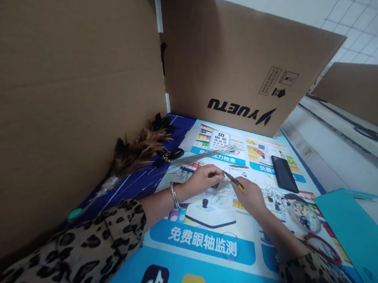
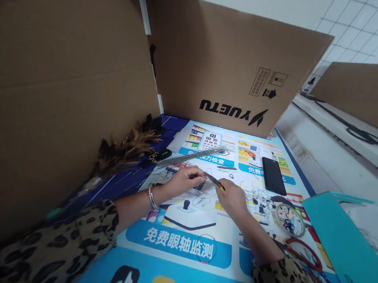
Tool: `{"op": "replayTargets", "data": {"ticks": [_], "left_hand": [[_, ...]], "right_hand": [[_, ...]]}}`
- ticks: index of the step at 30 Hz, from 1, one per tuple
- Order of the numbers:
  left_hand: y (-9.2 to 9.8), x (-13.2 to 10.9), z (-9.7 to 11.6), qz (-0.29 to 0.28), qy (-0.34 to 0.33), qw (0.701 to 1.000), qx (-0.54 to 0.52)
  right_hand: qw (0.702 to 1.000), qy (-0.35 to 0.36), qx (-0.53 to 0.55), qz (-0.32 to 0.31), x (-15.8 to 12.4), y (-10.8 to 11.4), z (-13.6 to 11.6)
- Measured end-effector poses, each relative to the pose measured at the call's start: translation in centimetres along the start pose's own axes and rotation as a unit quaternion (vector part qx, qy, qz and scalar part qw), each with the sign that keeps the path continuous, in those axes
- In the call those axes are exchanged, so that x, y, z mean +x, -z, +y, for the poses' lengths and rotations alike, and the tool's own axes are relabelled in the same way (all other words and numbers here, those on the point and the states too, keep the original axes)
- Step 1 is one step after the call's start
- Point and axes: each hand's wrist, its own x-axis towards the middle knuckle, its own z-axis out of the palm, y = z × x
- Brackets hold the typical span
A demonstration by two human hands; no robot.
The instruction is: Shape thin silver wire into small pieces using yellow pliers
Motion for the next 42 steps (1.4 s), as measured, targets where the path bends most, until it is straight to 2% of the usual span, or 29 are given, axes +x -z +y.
{"op": "replayTargets", "data": {"ticks": [7,13,18,25,33,42], "left_hand": [[-0.2,0.0,-0.4,-0.008,0.037,0.999,-0.007],[-0.3,0.0,-0.8,-0.017,0.094,0.991,-0.091],[-0.1,-0.3,-0.2,-0.037,0.128,0.976,-0.169],[-0.1,-0.5,0.6,-0.017,0.112,0.978,-0.177],[-0.3,-0.7,0.4,-0.019,0.146,0.966,-0.214],[0.0,-0.6,0.5,-0.002,0.126,0.973,-0.196]], "right_hand": [[1.000,0.008,-0.009,-0.003,-0.1,0.0,-0.4],[1.000,0.006,-0.002,-0.003,-0.2,0.0,-0.5],[1.000,-0.011,0.025,0.000,-0.1,0.0,-0.5],[0.999,-0.020,0.043,-0.010,0.0,0.2,-0.6],[1.000,-0.013,0.027,-0.006,0.0,0.0,-0.6],[0.999,-0.023,0.035,-0.018,0.1,0.3,-0.8]]}}
